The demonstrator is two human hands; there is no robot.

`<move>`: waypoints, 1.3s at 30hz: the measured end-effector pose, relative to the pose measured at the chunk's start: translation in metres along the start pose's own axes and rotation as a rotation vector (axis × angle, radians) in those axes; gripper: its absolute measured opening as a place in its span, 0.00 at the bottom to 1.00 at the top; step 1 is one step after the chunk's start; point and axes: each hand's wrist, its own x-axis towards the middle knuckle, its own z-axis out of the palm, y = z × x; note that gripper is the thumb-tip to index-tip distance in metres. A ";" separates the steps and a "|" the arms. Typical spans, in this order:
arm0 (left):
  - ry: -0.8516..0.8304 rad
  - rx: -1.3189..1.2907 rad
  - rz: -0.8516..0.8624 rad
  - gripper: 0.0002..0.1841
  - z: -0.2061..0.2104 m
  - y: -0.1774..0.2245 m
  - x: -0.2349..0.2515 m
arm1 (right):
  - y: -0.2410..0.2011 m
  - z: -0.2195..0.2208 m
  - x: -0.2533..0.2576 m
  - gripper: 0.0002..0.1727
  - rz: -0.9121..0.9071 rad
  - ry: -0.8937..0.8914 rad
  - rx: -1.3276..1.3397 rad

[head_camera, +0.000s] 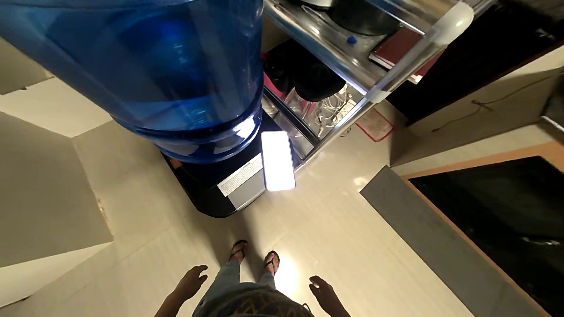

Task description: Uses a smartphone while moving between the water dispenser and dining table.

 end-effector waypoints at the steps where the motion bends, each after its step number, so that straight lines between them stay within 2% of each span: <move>1: 0.002 -0.004 -0.001 0.24 0.001 0.001 0.001 | 0.001 0.001 0.001 0.23 -0.002 0.005 0.002; 33: -0.031 0.030 -0.005 0.24 0.007 -0.004 0.002 | 0.001 0.009 -0.001 0.23 0.025 -0.005 -0.001; 37: -0.034 0.033 -0.007 0.24 0.006 -0.005 0.002 | 0.006 0.011 0.006 0.24 -0.025 -0.021 -0.063; 39: -0.025 0.028 0.003 0.24 0.005 -0.005 0.001 | -0.010 0.000 0.006 0.24 -0.054 0.002 -0.068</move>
